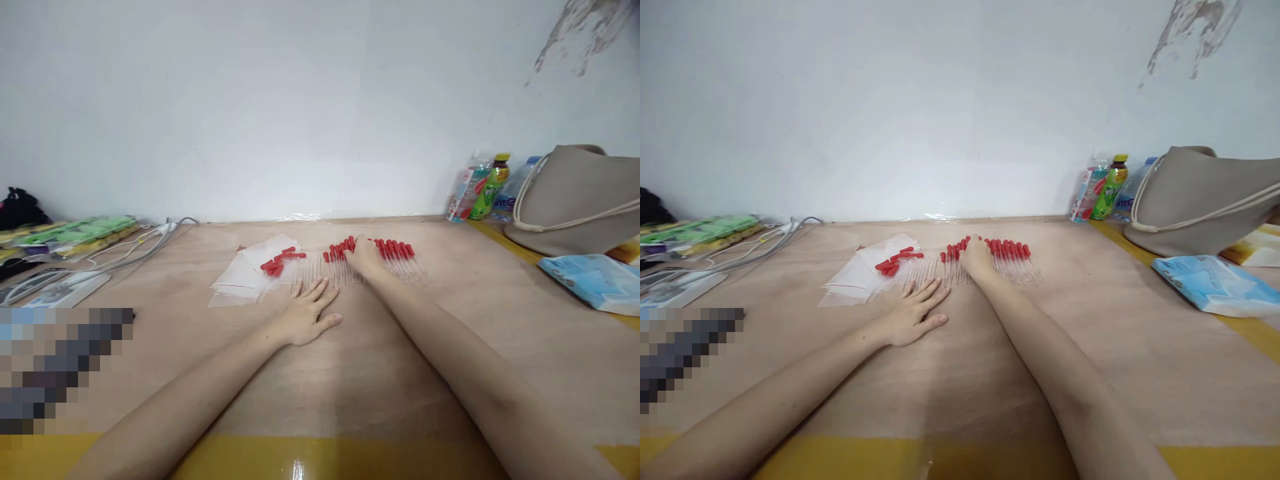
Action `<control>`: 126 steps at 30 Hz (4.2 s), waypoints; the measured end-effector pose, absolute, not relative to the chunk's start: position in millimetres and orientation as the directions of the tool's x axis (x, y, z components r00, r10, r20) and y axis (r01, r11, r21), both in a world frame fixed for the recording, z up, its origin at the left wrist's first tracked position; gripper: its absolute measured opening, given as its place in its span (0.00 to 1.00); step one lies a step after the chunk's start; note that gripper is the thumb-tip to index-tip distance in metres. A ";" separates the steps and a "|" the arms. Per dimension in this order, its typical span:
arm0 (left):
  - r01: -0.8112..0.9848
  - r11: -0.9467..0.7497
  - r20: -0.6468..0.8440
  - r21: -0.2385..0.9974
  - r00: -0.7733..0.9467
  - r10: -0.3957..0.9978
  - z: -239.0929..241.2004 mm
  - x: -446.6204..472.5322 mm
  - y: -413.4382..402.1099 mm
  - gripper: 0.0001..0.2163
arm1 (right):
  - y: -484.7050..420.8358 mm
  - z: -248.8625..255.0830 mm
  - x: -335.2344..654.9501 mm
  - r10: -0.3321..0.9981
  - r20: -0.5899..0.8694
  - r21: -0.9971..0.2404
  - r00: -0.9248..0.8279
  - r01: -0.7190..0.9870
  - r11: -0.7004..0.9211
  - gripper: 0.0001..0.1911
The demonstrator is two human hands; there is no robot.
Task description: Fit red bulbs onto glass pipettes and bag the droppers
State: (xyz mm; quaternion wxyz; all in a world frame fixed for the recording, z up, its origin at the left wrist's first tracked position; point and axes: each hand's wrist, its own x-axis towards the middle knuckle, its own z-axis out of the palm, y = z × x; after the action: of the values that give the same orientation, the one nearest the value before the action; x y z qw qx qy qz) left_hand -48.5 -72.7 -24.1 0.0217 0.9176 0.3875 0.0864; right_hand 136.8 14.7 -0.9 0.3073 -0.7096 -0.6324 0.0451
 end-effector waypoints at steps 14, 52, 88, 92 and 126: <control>0.824 -0.558 0.471 0.092 0.458 0.754 -23.9 -52.0 -65.5 0.19 | 1.3 10.5 85.3 0.994 0.110 -0.417 0.002 0.908 0.044 0.13; 0.654 -0.728 0.564 0.204 0.529 0.633 -27.8 -39.7 -68.6 0.11 | -74.7 -32.9 197.8 0.373 0.669 0.248 -0.643 0.665 0.704 0.14; 0.469 -0.838 0.695 0.279 0.503 0.513 -27.1 -28.6 -79.4 0.08 | -84.5 -39.1 197.3 0.195 0.742 0.291 -0.642 0.570 0.768 0.16; 0.445 -0.832 0.655 0.332 0.526 0.543 -25.6 -29.6 -81.6 0.08 | -84.8 -33.6 196.8 0.166 0.750 0.288 -0.641 0.541 0.790 0.16; 0.500 -0.835 0.665 -0.230 0.707 0.241 -20.0 -37.2 -65.1 0.11 | -81.5 -34.9 185.9 0.378 0.737 0.007 -0.559 0.566 0.824 0.10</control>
State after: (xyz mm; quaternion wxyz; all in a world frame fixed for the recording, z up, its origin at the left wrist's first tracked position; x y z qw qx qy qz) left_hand -37.2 -65.1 -20.0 -0.2009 0.9018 0.2055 0.3229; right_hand 185.9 -81.5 -34.9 0.3839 -0.2699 -0.8745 -0.1222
